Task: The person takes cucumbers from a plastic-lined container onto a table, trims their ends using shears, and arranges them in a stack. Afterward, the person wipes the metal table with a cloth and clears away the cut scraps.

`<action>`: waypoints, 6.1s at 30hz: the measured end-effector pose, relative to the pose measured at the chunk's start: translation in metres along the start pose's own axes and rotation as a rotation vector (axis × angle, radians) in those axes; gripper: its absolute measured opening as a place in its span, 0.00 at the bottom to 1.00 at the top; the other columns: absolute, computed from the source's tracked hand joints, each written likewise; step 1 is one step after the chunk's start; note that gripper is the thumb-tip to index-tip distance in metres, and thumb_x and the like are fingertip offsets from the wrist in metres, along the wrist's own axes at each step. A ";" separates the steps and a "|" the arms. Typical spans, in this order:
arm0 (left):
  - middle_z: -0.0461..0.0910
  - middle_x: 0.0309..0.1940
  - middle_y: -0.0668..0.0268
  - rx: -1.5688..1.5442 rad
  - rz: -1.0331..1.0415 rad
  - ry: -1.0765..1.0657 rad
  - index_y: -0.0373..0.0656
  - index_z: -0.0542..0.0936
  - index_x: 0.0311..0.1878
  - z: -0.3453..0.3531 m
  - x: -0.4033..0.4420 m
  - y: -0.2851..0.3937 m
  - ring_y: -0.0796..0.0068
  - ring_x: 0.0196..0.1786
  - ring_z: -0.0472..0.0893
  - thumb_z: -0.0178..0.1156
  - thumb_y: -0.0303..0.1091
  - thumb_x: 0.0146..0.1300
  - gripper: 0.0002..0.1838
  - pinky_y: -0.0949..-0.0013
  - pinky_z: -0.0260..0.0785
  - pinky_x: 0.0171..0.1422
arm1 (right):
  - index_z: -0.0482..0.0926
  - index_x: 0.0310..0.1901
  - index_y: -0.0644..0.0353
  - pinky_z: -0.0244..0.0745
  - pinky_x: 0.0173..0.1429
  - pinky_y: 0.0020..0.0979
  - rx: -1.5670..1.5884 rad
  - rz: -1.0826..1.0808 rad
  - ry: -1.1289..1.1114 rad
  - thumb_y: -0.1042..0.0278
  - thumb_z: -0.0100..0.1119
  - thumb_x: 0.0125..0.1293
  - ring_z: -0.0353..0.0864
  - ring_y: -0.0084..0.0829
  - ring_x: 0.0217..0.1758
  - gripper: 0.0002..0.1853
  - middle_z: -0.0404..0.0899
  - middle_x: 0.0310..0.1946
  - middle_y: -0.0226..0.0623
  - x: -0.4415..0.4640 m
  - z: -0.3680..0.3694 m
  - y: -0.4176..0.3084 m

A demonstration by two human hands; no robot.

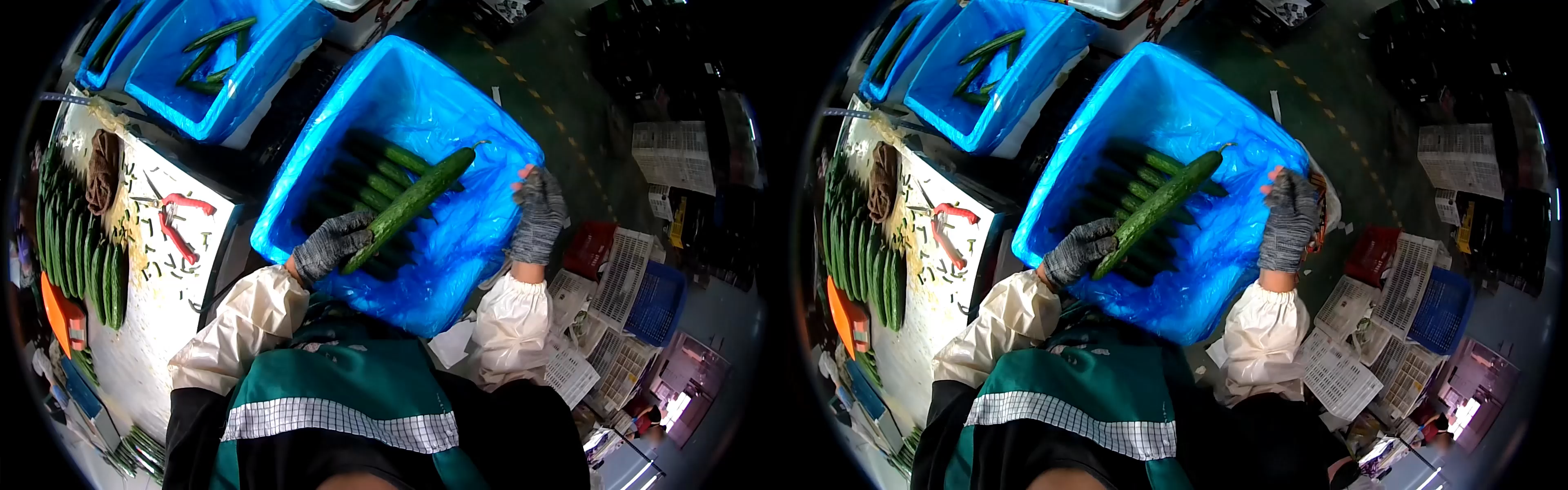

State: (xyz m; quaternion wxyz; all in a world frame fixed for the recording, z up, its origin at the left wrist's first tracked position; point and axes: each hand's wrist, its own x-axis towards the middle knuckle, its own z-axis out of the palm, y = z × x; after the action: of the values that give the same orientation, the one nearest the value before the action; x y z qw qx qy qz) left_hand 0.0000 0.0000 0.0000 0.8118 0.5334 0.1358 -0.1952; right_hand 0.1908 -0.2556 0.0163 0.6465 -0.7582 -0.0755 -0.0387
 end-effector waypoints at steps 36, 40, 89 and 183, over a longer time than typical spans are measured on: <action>0.71 0.40 0.55 0.987 0.518 0.537 0.38 0.72 0.47 0.049 -0.027 0.028 0.57 0.42 0.74 0.66 0.26 0.42 0.25 0.64 0.69 0.44 | 0.67 0.54 0.58 0.63 0.59 0.45 1.519 0.748 -0.379 0.64 0.39 0.68 0.73 0.41 0.48 0.16 0.74 0.44 0.41 -0.060 0.098 -0.038; 0.71 0.40 0.54 1.095 0.660 0.607 0.38 0.72 0.48 0.049 -0.029 0.026 0.57 0.40 0.75 0.67 0.26 0.41 0.26 0.64 0.70 0.42 | 0.69 0.53 0.59 0.61 0.59 0.43 1.597 0.698 -0.427 0.66 0.40 0.67 0.73 0.40 0.45 0.16 0.74 0.42 0.40 -0.059 0.103 -0.041; 0.74 0.32 0.62 -0.435 -0.038 0.014 0.38 0.64 0.53 -0.011 -0.086 0.053 0.81 0.19 0.74 0.61 0.39 0.52 0.27 0.82 0.68 0.21 | 0.65 0.51 0.64 0.60 0.60 0.31 0.121 -0.026 -0.625 0.72 0.37 0.66 0.69 0.31 0.52 0.13 0.71 0.48 0.39 -0.037 0.143 -0.053; 0.60 0.60 0.50 1.893 0.046 -0.045 0.44 0.59 0.61 -0.026 0.204 -0.008 0.50 0.61 0.62 0.49 0.35 0.54 0.29 0.51 0.54 0.63 | 0.70 0.37 0.48 0.63 0.39 0.46 0.628 1.362 0.769 0.58 0.49 0.61 0.72 0.32 0.30 0.07 0.73 0.27 0.27 -0.112 0.074 0.166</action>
State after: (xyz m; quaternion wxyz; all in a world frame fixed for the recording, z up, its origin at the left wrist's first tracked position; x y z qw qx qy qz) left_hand 0.1772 -0.0140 -0.1049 0.0480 0.9690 -0.1050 -0.2184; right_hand 0.1048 -0.2151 -0.1745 0.6900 -0.3572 0.6166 0.1270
